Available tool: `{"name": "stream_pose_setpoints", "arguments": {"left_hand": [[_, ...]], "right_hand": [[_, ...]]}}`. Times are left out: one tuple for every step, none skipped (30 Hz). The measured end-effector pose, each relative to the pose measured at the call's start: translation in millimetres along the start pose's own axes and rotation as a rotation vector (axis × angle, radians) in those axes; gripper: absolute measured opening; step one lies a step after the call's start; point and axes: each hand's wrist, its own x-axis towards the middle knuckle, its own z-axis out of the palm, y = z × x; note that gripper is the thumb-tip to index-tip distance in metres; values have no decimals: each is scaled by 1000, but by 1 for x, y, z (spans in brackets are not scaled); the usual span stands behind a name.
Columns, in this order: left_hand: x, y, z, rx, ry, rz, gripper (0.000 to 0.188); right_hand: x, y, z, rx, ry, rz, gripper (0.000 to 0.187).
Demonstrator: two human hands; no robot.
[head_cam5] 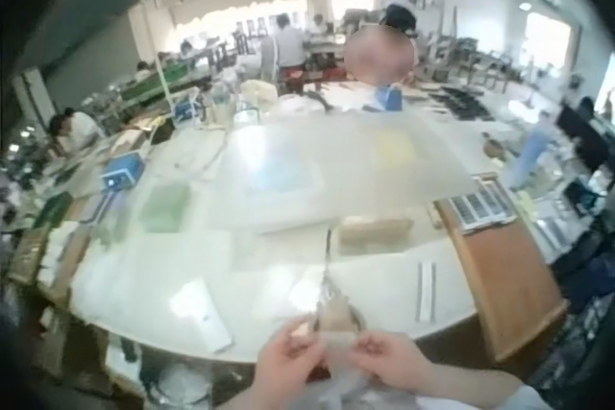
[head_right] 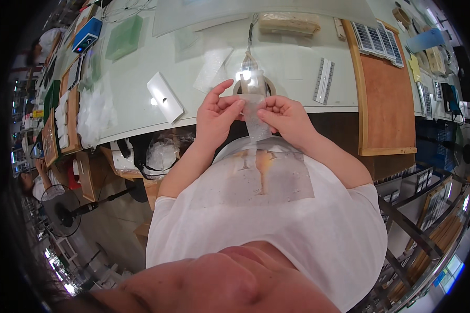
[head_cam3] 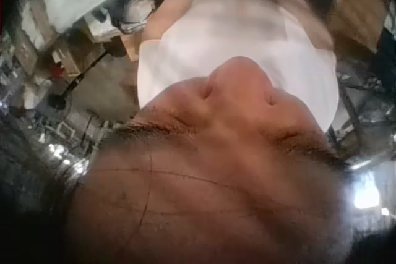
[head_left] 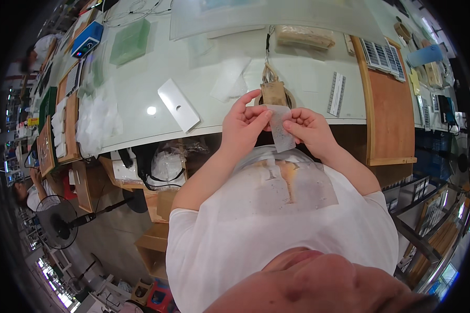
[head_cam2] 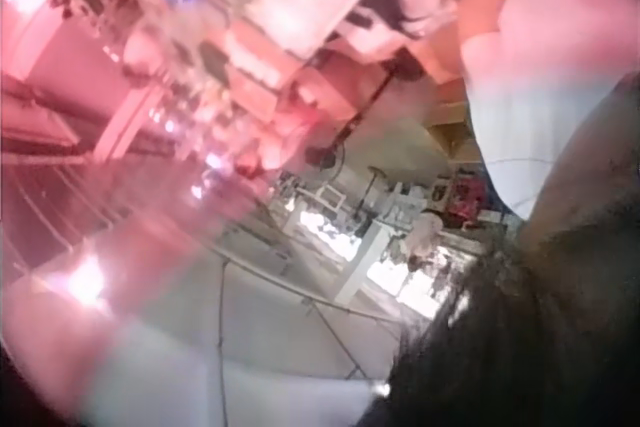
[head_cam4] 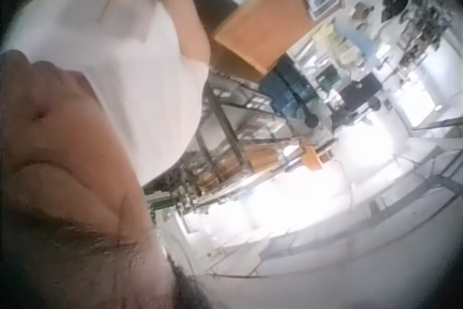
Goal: Cleaning and inspecting small solar panels at a workbench.
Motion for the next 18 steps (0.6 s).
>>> {"name": "stream_pose_setpoints", "arguments": {"left_hand": [[1, -3, -2, -4, -9, 14, 57], [2, -5, -4, -8, -17, 29, 57], [3, -5, -5, -8, -14, 27, 57], [4, -5, -6, -15, -7, 24, 57], [5, -5, -6, -22, 1, 22, 57], [6, -5, -7, -23, 2, 20, 57], [7, -4, -9, 5, -13, -5, 57], [7, -3, -10, 34, -29, -30, 58], [8, -1, -8, 33, -37, -31, 58], [7, 2, -6, 15, -40, -51, 56], [6, 4, -4, -3, -46, -71, 55], [4, 4, -4, -6, -61, -70, 55], [0, 3, -5, 28, -78, -38, 53], [-4, 2, -5, 61, -95, -4, 51], [-9, 6, 2, 81, -62, -23, 46], [-12, 4, 1, 82, -90, -32, 46], [-15, 1, 0, 82, -108, 46, 42], [-16, 0, -3, 81, -118, 126, 39]], "right_hand": [[1, 1, -1, 17, -5, 19, 16], [2, 1, -1, 33, -10, 37, 17], [1, 2, -1, 34, -11, 40, 17], [1, 1, 0, 22, -5, 17, 18], [1, 2, 0, 9, 2, -7, 20], [1, 2, 0, 9, 2, -4, 20], [1, 2, -2, -2, 3, 5, 22], [1, 3, -3, -12, 5, 14, 24], [1, 5, -3, -12, 12, 11, 24], [2, 10, -2, -64, 106, -96, 26], [1, 13, 0, -116, 201, -204, 28], [-1, 10, 2, -224, 217, -301, 29], [-5, 7, 3, -333, 244, -395, 30], [-5, 9, 2, -410, 201, -507, 28], [-6, 7, 2, -485, 188, -596, 27], [-6, 5, 5, -561, 168, -683, 27], [-8, 2, 8, -575, 199, -662, 28], [-8, 2, 8, -576, 219, -663, 28]]}}
